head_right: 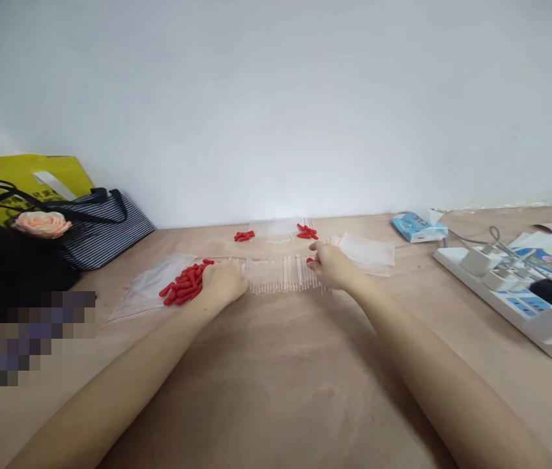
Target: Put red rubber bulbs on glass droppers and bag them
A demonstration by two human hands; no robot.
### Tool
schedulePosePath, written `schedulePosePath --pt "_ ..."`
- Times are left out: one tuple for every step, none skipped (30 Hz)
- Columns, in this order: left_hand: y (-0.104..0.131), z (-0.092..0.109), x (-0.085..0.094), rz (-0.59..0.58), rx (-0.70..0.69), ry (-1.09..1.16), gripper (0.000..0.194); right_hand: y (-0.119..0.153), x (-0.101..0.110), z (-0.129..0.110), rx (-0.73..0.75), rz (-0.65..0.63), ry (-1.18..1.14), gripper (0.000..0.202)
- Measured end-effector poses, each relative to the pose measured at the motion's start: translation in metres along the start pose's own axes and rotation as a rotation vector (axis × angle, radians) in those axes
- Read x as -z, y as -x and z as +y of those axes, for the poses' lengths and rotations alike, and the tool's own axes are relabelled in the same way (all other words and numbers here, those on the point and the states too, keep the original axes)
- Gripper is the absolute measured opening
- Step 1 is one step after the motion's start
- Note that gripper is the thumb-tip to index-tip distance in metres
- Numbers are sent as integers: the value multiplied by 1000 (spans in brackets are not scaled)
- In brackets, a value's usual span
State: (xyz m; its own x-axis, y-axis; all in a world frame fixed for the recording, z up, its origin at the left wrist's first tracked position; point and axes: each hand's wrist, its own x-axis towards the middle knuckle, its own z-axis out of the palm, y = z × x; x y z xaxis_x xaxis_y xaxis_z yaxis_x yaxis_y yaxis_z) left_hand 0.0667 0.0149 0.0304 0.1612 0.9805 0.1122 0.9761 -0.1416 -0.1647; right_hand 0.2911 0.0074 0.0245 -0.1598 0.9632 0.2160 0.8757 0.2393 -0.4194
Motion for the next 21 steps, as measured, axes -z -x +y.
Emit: schedulePosePath --pt "1 -2 2 15 -8 1 22 0 -6 -2 42 0 -20 31" --pt "4 -3 3 32 -17 2 24 1 -12 -4 82 5 -35 32" --pt "7 -5 4 51 -35 4 26 2 -18 -6 117 20 -47 30" --pt "10 -6 3 72 -68 9 27 3 -24 -9 143 46 -59 26" --pt "15 -7 0 96 -121 21 28 5 -29 -13 155 78 -80 22" --pt "19 -8 -4 126 -191 40 28 7 -34 -17 151 115 -117 17" --pt "23 -9 -10 160 -281 67 27 9 -38 -21 134 149 -169 12" --pt "27 -10 -16 202 -371 104 26 11 -42 -25 108 176 -235 7" --pt "31 -13 -23 249 -452 143 24 14 -45 -28 84 191 -312 4" --pt "34 -15 -29 296 -515 179 23 16 -49 -30 70 195 -395 4" --pt "36 -18 -35 341 -545 212 22 18 -53 -31 71 187 -476 6" --pt "37 -21 -40 378 -562 239 21 20 -57 -31 87 170 -545 8" --pt "38 -24 -43 407 -568 263 21 22 -60 -31 110 150 -601 9" --pt "39 -27 -46 428 -569 284 20 24 -63 -30 135 130 -639 11" --pt "38 -29 -48 444 -571 305 20 26 -66 -29 154 113 -657 12" --pt "38 -31 -49 454 -573 325 20 28 -67 -28 167 100 -657 11" --pt "37 -33 -50 459 -577 346 19 30 -68 -28 175 92 -644 10" --pt "37 -34 -51 459 -584 366 19 31 -67 -28 182 88 -622 10" --pt "36 -35 -51 456 -590 385 19 33 -66 -29 194 84 -593 11" --pt "35 -35 -52 456 -600 401 19 34 -64 -30 209 82 -558 13" --pt "35 -36 -52 455 -612 417 20 34 -63 -32 230 79 -523 14"
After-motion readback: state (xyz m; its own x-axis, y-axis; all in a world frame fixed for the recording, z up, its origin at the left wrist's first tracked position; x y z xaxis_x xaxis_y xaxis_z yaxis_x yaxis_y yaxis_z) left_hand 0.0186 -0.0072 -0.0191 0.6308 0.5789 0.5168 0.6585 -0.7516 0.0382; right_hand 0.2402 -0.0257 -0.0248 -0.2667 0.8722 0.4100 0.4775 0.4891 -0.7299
